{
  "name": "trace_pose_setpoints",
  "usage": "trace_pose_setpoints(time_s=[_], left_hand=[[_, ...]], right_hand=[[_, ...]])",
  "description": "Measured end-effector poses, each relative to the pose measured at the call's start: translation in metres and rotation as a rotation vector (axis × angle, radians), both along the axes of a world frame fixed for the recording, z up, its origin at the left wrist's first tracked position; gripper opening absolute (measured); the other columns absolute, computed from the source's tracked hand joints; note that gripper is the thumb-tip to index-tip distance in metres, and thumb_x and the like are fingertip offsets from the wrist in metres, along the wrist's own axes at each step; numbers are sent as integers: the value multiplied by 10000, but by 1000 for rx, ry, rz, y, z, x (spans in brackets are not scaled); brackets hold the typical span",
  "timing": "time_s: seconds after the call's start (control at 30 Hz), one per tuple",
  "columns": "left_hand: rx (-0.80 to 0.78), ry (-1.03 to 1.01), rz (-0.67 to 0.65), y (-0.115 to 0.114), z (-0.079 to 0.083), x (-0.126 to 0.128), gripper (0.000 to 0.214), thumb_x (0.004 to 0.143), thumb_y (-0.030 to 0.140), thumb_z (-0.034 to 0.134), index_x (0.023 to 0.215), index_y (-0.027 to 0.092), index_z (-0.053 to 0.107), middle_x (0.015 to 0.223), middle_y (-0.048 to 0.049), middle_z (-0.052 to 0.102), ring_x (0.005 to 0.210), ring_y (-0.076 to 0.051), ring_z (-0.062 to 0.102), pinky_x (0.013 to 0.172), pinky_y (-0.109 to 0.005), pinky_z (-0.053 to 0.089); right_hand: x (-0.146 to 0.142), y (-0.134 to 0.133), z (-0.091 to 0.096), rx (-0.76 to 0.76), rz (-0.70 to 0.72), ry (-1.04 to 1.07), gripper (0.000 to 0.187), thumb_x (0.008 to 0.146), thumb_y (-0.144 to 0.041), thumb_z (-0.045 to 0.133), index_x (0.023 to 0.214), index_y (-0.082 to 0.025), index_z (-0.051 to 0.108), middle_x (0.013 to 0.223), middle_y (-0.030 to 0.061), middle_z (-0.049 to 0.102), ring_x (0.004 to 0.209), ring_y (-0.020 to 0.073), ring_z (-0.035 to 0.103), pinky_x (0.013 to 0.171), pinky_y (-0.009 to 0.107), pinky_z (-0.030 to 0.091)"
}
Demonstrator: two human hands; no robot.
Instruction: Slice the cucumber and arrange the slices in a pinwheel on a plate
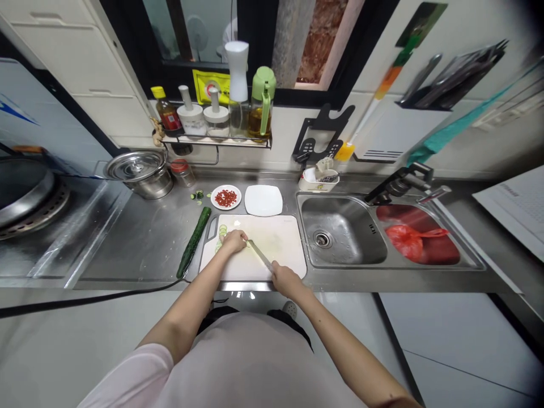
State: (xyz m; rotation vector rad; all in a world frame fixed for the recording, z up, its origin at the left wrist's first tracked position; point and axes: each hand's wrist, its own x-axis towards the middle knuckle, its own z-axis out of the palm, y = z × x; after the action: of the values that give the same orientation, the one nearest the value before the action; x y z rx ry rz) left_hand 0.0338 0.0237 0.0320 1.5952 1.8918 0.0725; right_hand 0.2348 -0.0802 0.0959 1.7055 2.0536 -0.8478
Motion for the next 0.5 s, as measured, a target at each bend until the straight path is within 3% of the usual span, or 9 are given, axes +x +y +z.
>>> trace_pose_setpoints(time_s=[0.27, 0.5], left_hand=[[51, 47, 11, -4, 1, 6, 213, 695, 206, 620, 894, 258, 677, 1002, -33, 705, 1029, -245, 588, 944, -388, 314], [67, 37, 38, -8, 4, 10, 183, 693, 173, 620, 854, 248, 665, 951, -35, 709, 994, -239, 596, 929, -375, 310]], right_hand=[[10, -14, 8, -3, -32, 21, 230, 914, -180, 333, 1074, -169, 498, 958, 127, 670, 856, 218, 624, 628, 269, 316], [21, -19, 24, -83, -90, 23, 206, 911, -185, 352, 1048, -185, 506, 850, 71, 650, 683, 153, 601, 592, 241, 303]])
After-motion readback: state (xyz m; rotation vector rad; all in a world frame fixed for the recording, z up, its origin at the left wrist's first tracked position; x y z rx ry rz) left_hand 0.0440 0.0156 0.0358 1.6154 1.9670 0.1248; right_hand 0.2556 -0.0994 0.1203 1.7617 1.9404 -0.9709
